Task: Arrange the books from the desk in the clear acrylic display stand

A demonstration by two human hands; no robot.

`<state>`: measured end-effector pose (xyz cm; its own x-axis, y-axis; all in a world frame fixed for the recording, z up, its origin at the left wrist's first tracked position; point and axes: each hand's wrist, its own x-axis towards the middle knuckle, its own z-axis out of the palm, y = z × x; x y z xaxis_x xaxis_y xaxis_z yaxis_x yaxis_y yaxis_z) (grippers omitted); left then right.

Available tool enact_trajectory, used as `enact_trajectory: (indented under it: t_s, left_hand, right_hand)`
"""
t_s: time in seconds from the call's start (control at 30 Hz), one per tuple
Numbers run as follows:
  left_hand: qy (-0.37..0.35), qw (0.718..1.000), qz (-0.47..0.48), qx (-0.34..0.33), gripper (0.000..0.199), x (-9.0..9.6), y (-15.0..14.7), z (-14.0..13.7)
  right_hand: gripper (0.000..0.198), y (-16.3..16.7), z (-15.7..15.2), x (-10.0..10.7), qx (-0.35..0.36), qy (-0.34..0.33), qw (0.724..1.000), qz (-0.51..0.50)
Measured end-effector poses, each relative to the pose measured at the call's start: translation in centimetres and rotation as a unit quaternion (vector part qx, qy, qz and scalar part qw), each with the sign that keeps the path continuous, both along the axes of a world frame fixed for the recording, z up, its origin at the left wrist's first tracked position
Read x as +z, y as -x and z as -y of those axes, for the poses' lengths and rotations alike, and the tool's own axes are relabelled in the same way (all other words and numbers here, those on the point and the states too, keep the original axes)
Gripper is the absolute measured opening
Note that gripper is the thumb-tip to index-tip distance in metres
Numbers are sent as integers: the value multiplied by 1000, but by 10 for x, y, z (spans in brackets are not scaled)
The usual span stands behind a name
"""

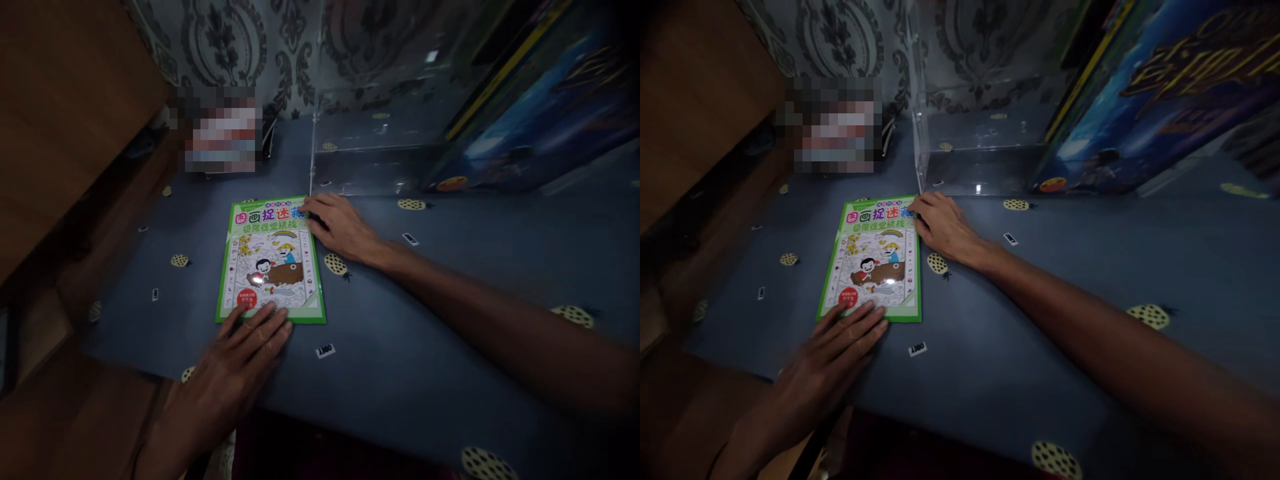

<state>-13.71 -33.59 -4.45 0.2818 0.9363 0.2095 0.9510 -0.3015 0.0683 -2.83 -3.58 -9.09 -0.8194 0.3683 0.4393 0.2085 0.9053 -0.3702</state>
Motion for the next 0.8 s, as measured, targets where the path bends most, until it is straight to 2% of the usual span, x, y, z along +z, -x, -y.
enact_trajectory:
  t_s: [0.2,0.33,0.43,0.63,0.8]
  left_hand:
    - [-16,996,-19,81,45,-6,36,29]
    - [-37,992,-27,121,43,-5,43,31]
    - [-49,992,-42,108,43,0,32,13]
    - [-65,996,-45,26,40,1,3,-40]
    - [-79,993,-90,-5,37,3,-1,-56]
  right_hand:
    - [28,0,5,2,-10,-14,1000,9]
    - [29,2,5,2,-3,-3,1000,17]
    - [29,2,6,5,-9,7,1000,26]
    - [32,1,8,9,-11,6,1000,29]
    - [27,3,6,6,9,12,1000,-19]
